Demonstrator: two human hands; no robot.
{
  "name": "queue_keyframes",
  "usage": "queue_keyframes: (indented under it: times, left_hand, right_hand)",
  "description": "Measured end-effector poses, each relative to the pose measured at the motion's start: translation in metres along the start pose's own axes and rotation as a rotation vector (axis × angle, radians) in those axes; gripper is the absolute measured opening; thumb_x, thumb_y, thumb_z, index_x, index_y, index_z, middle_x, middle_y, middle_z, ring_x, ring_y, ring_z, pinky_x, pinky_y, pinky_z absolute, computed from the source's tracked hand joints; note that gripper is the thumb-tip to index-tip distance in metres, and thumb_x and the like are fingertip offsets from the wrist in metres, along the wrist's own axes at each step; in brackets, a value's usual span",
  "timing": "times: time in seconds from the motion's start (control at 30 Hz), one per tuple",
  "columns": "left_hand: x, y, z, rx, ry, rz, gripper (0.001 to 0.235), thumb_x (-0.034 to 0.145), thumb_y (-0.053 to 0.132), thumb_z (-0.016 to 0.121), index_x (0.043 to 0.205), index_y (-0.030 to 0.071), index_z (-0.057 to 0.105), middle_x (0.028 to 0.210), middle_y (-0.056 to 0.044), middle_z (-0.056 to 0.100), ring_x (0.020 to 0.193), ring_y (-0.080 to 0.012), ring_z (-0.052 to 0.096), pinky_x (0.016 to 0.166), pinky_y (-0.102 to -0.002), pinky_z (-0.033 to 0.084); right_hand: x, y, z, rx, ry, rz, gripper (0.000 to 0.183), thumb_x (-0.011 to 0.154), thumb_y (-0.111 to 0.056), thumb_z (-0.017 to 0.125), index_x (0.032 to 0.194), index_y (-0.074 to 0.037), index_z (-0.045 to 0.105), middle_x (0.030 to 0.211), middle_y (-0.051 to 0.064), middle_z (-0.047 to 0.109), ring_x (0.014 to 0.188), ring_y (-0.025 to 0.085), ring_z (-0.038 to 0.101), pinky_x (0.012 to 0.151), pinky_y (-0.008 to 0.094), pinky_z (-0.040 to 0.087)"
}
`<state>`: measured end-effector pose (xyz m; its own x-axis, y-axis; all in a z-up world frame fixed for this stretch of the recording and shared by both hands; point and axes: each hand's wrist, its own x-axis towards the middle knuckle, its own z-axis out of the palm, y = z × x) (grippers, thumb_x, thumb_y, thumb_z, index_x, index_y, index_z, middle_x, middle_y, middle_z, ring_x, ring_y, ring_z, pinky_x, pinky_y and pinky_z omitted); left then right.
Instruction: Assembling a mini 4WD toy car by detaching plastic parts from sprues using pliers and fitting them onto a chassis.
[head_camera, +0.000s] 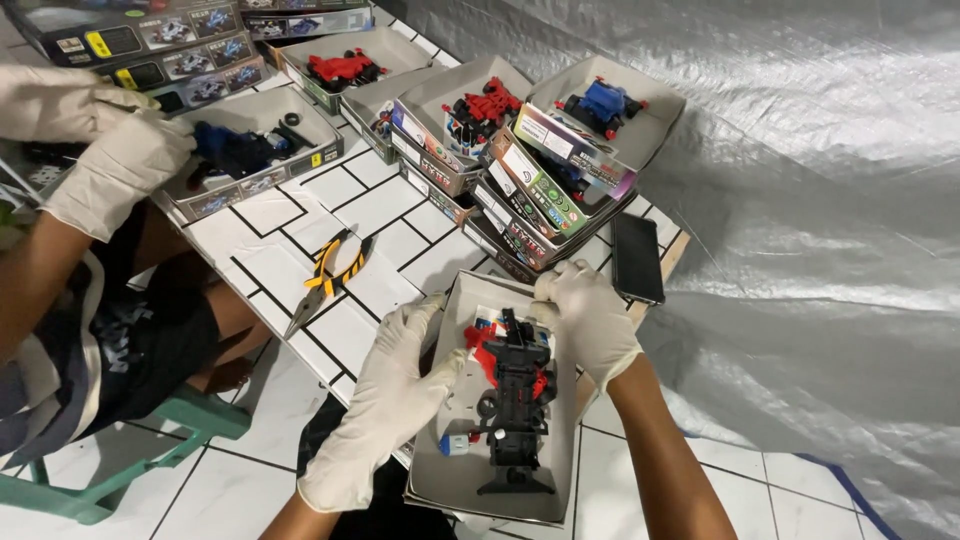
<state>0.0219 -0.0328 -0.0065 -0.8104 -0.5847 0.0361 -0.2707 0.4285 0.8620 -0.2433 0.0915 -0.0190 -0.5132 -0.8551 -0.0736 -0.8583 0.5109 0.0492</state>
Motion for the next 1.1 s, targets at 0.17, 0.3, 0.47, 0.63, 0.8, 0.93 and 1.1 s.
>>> queue_keyframes:
  times: [0.17,0.3,0.47,0.63,0.8,0.93,1.1]
  left_hand:
    - [0.059,-0.025,0.011,0.192,0.134,0.339,0.06,0.078,0.023,0.079,0.134,0.013,0.061,0.119,-0.008,0.062,0.12,-0.0325,0.059,0.101,-0.042,0.051]
    - [0.083,-0.025,0.017,0.206,0.173,0.448,0.045,0.08,0.021,0.077,0.123,0.012,0.065,0.108,-0.012,0.062,0.108,-0.0373,0.063,0.09,-0.044,0.055]
    - [0.074,0.014,0.0,-0.155,0.076,0.165,0.048,0.083,0.019,0.074,0.129,0.014,0.061,0.111,-0.014,0.065,0.112,-0.0344,0.065,0.094,-0.042,0.056]
    - [0.046,0.019,-0.02,-0.192,0.061,-0.017,0.048,0.084,0.034,0.078,0.129,0.023,0.066,0.114,-0.007,0.067,0.114,-0.0239,0.067,0.095,-0.036,0.056]
    - [0.01,0.037,-0.048,-0.435,-0.049,-0.05,0.052,0.093,0.029,0.065,0.144,0.018,0.059,0.136,-0.017,0.065,0.12,-0.0304,0.066,0.103,-0.047,0.054]
    - [-0.022,0.047,-0.058,-0.562,-0.115,-0.017,0.064,0.09,0.025,0.059,0.152,0.013,0.048,0.147,-0.026,0.055,0.128,-0.0441,0.06,0.106,-0.057,0.051]
    - [-0.052,0.049,-0.059,-0.874,-0.143,-0.353,0.067,0.083,0.0,0.052,0.148,0.015,0.058,0.138,-0.002,0.072,0.082,-0.0223,0.073,0.105,-0.031,0.051]
  right_hand:
    - [-0.026,-0.021,-0.044,0.126,0.031,0.064,0.026,0.09,-0.05,0.067,0.103,-0.027,0.069,0.102,0.001,0.067,0.111,0.024,0.066,0.097,0.039,0.057]
    - [-0.031,-0.017,-0.052,0.303,-0.016,0.152,0.02,0.097,-0.048,0.061,0.106,-0.03,0.065,0.102,0.003,0.067,0.11,0.026,0.069,0.098,0.04,0.057]
    - [-0.035,-0.008,-0.062,0.471,0.054,0.203,0.017,0.1,-0.04,0.059,0.111,-0.026,0.06,0.104,0.012,0.074,0.11,0.033,0.071,0.097,0.046,0.056]
    - [-0.042,-0.016,-0.094,0.624,0.158,0.21,0.019,0.102,-0.034,0.053,0.113,-0.028,0.067,0.109,0.013,0.076,0.11,0.031,0.072,0.098,0.045,0.054]
    - [-0.04,-0.006,-0.122,0.713,0.257,0.246,0.022,0.099,-0.018,0.057,0.114,-0.014,0.072,0.111,0.024,0.074,0.113,0.043,0.068,0.101,0.054,0.05]
    - [-0.049,-0.008,-0.141,0.711,0.216,0.367,0.029,0.101,-0.02,0.052,0.117,-0.027,0.076,0.12,0.013,0.075,0.12,0.03,0.067,0.106,0.049,0.047]
    - [-0.053,-0.039,-0.146,0.824,0.182,0.253,0.022,0.098,-0.018,0.053,0.104,-0.01,0.074,0.096,-0.004,0.068,0.093,0.01,0.058,0.087,0.025,0.044]
